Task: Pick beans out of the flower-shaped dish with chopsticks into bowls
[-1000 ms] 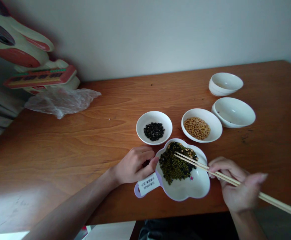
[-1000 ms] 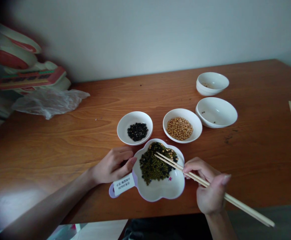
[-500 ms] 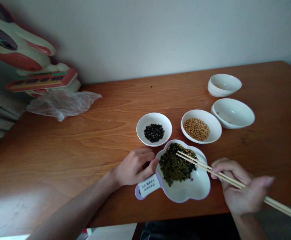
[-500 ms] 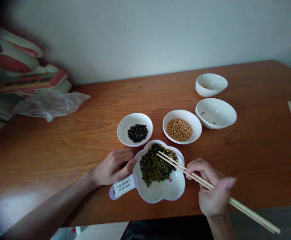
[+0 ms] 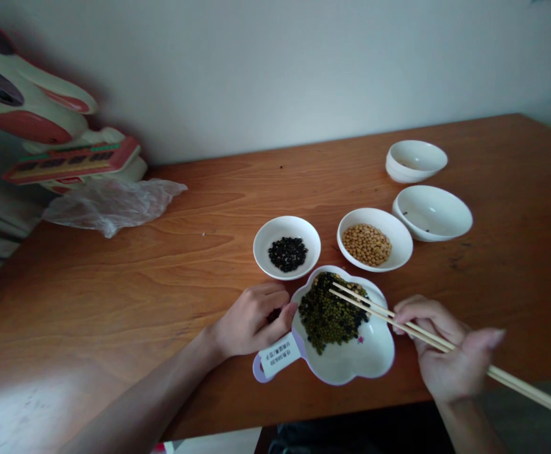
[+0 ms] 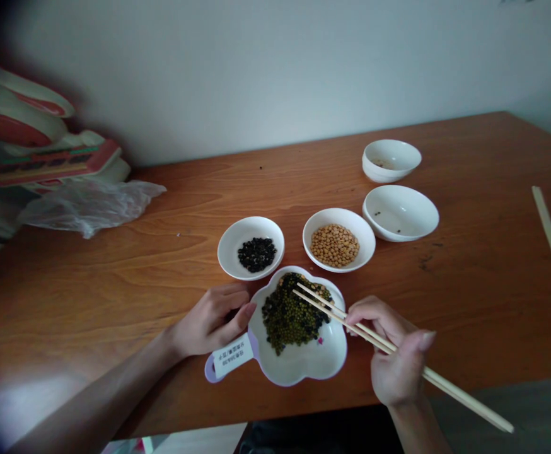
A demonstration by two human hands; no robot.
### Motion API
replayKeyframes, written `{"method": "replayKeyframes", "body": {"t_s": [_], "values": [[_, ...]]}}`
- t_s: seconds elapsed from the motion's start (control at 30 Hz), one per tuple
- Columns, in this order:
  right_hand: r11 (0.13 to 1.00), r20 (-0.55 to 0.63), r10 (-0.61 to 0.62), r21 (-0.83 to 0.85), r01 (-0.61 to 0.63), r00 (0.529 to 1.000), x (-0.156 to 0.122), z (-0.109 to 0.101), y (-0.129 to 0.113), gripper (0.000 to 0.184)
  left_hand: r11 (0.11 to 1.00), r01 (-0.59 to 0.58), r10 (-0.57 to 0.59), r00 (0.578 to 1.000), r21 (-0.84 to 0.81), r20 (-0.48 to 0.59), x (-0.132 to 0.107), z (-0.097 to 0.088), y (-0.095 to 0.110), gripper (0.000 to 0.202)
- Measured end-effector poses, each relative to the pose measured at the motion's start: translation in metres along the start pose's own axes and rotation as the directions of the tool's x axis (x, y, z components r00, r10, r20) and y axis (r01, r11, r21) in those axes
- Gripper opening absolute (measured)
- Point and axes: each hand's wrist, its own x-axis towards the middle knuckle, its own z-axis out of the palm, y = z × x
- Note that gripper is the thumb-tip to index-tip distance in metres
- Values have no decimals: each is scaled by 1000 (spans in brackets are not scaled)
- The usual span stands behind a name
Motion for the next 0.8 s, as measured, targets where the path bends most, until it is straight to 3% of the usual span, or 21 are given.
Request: {"method": "replayKeyframes", "body": {"t_s": [0.8], "values": [[1000, 51, 5, -19, -4, 999, 1, 7, -2, 77, 999, 24, -23, 1000, -23, 17, 0, 0, -2, 36]]}}
